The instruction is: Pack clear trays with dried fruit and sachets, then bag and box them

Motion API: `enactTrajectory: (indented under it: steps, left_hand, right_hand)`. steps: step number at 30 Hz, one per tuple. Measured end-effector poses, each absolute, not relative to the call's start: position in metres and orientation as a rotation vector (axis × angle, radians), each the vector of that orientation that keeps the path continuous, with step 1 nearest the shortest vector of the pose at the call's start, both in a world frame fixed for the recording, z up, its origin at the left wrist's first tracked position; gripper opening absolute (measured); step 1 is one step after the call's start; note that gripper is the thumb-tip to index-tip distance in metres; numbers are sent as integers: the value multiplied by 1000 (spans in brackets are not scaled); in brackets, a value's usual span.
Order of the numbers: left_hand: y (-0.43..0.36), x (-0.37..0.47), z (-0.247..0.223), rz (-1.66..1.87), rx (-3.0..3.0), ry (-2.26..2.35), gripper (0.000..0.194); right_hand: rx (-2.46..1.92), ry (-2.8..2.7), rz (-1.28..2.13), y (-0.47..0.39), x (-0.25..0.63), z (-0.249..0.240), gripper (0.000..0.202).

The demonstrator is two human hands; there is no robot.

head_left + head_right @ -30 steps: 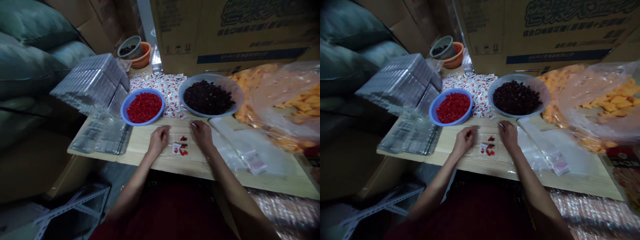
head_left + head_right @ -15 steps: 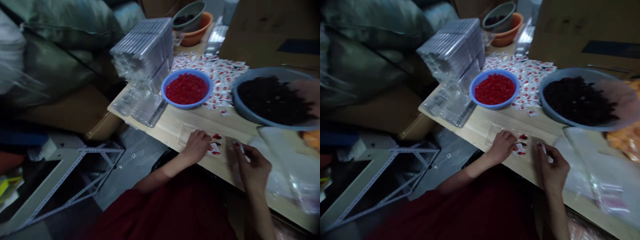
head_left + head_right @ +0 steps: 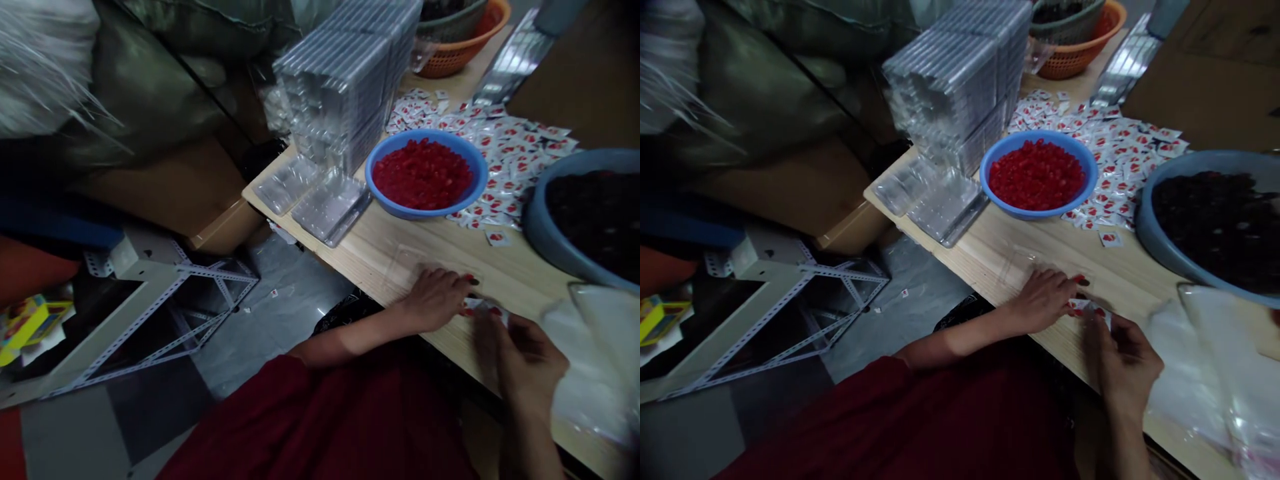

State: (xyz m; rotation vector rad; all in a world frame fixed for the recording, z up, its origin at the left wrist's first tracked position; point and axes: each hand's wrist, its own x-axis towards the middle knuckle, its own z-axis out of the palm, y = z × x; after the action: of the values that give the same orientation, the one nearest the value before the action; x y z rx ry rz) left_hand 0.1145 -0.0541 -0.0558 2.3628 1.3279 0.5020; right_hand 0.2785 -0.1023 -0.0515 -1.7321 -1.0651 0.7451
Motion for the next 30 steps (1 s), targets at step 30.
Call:
enactTrajectory:
  steps: [30]
  left_hand:
    - [32, 61, -3, 308, 2553, 1067, 33]
  right_hand:
    - [-1527, -1264, 1017, -109, 295, -46, 37]
